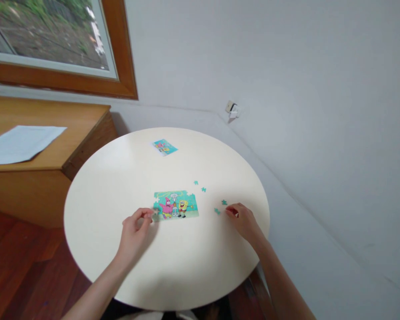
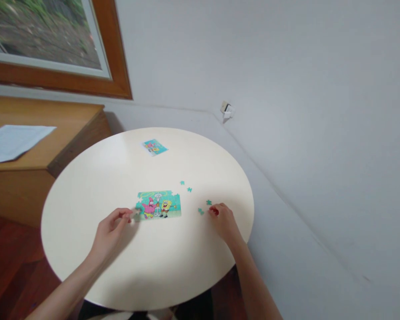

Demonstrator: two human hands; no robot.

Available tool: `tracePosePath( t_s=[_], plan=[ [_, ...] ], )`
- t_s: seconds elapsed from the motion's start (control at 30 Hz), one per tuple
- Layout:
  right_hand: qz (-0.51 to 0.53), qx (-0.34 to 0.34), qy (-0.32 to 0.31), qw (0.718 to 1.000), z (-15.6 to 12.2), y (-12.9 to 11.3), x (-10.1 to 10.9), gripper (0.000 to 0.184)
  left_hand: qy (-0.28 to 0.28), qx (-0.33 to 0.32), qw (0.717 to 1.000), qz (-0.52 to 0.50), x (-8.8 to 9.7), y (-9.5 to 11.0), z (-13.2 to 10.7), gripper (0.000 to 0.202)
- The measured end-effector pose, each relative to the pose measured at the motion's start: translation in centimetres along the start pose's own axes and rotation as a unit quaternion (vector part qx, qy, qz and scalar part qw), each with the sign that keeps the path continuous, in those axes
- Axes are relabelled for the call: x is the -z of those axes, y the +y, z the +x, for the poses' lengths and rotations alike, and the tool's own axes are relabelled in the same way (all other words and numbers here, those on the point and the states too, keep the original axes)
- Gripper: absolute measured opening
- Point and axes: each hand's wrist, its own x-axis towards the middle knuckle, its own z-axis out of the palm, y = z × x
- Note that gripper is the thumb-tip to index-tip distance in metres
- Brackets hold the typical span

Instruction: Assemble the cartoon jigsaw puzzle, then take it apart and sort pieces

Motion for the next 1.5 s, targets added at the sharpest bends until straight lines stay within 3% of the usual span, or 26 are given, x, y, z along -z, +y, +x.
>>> tracePosePath(
  t_s=[0.27,0.57,1.07,1.17,1.27,1.37,1.5],
  plan=[
    [-0.005,-0.003,0.047,0.999,1.9,1.3,-0.6,0.023,0.023,0.002,1.000,-0.017,0.3,0.0,0.0,0.028],
    [-0.036,-0.022,-0.020,0.999,4.3,1.5,-0.3,0.004,0.041,0.016,0.997,-0.057,0.2,0.0,0.0,0.025],
    [0.101,-0.033,0.020,0.994,2.8,0.9,-0.9,0.016,0.043,0.005,0.998,-0.048,-0.1,-0.5,0.0,0.020],
    [0.139,-0.025,0.031,0.989,2.6,-0.7,-1.2,0.022,0.051,0.010,0.998,-0.041,-0.1,-0.4,-0.1,0.020],
    [0.208,0.014,0.012,0.978,1.8,-4.0,-2.0,0.027,0.043,-0.001,0.998,-0.042,-0.3,-0.1,-0.4,0.021],
    [0.270,0.098,-0.037,0.957,0.8,-8.4,-3.2,0.021,-0.004,-0.019,0.998,-0.055,-0.7,0.5,-0.8,0.023],
    [0.340,0.136,-0.081,0.927,-0.3,-13.2,-5.2,0.013,-0.061,-0.022,0.994,-0.091,-1.4,1.2,-1.2,0.026]
  ],
)
